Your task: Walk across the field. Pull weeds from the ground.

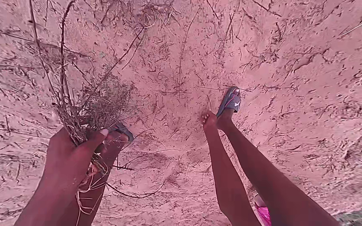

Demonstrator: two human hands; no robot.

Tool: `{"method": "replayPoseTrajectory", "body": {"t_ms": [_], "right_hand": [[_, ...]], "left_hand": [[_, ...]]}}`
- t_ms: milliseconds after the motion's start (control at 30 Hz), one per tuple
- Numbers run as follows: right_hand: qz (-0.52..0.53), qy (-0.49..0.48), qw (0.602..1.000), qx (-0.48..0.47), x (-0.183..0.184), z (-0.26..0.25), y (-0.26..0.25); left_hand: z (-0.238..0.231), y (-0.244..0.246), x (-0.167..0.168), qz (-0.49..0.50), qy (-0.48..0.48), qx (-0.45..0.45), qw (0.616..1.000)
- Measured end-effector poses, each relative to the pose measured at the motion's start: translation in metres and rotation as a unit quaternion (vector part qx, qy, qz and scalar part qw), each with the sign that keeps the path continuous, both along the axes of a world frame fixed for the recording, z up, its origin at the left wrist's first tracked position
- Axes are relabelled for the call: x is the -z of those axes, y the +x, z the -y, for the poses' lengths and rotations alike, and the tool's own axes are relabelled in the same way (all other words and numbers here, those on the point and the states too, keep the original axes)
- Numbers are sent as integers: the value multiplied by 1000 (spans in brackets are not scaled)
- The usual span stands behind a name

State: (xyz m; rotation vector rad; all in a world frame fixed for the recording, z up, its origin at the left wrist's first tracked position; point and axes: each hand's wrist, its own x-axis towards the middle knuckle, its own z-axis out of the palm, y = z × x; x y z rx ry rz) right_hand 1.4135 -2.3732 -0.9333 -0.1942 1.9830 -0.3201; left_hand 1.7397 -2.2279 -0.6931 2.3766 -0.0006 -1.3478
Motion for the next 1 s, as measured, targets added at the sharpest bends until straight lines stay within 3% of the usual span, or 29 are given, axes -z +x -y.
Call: {"method": "replayPoseTrajectory", "body": {"t_ms": [100,267,400,533,633,700,733,767,833,867,933,1000], "right_hand": [[-98,45,991,-78,-12,-3,9],[-119,36,984,-124,-41,-36,5],[-160,31,975,-151,-108,-48,19],[-223,18,944,-244,-208,-91,41],[-165,33,858,-485,-250,-132,67],[-58,82,714,-693,-248,-131,98],[-43,39,653,-755,-241,-127,115],[-59,-64,619,-781,-229,-123,129],[-87,-227,589,-771,-194,-98,156],[-86,-249,577,-773,-174,-83,167],[-68,-204,525,-824,-131,-57,178],[-73,-171,423,-887,-87,-36,179]], "left_hand": [[16,-4,-6,4,-3,-6,1000],[29,-6,-13,-6,-11,-1,1000],[25,-9,-10,-15,12,43,999],[12,-8,-3,-31,33,74,996],[2,-6,2,-33,50,99,993],[1,1,4,-28,54,97,993],[-1,5,5,-26,54,95,994],[-3,10,5,-25,55,94,994],[-6,17,-1,-18,52,77,996],[-7,18,-5,-10,47,67,997],[-10,21,-9,0,36,61,998],[-14,22,-11,0,25,54,998]]}}
